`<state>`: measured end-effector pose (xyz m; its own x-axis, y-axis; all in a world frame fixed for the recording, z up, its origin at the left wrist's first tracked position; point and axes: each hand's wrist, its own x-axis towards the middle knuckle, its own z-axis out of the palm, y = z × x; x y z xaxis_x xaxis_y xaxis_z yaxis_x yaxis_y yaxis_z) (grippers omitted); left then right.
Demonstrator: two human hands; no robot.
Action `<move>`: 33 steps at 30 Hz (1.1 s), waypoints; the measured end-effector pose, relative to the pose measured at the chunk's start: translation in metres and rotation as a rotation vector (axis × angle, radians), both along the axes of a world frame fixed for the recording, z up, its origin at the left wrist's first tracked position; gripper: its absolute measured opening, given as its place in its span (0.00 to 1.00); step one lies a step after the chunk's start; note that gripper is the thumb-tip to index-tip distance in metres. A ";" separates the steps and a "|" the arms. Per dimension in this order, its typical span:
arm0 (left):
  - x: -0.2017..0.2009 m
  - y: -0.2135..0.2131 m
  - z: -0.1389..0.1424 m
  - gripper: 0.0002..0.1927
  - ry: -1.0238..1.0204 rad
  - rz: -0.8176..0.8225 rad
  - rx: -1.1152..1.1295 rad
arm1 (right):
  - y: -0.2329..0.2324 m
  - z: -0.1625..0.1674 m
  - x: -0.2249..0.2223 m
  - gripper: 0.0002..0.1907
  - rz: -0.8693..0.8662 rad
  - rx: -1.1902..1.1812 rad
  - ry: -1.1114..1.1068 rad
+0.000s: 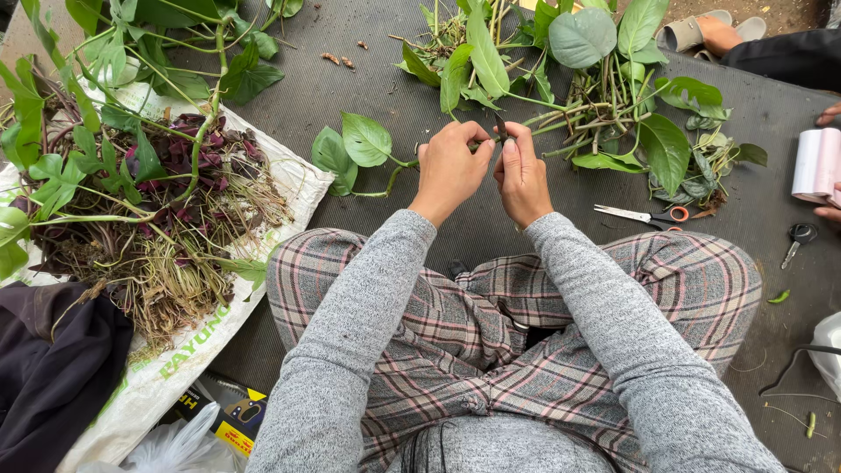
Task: The person sits cross-legged on a groundsheet and uses a small knife to trim leaves and stems from plant cuttings. They handle the stems by hand, removing foliage and placing the trimmed pieces into a pile.
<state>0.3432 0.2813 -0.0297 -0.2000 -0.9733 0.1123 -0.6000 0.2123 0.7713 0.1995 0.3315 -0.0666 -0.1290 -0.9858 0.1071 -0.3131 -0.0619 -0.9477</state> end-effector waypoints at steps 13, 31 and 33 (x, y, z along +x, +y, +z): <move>-0.004 0.011 0.005 0.08 -0.026 0.017 -0.080 | -0.001 -0.004 -0.001 0.15 -0.010 -0.016 -0.006; -0.008 0.018 0.005 0.08 -0.064 0.011 -0.115 | 0.000 -0.008 -0.001 0.14 -0.004 -0.002 -0.073; -0.008 0.018 0.005 0.08 -0.067 0.007 -0.102 | 0.000 -0.008 -0.001 0.14 -0.004 0.004 -0.081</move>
<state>0.3353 0.2990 -0.0245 -0.2036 -0.9590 0.1974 -0.6510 0.2832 0.7043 0.1985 0.3315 -0.0742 -0.1408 -0.9858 0.0918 -0.2354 -0.0567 -0.9702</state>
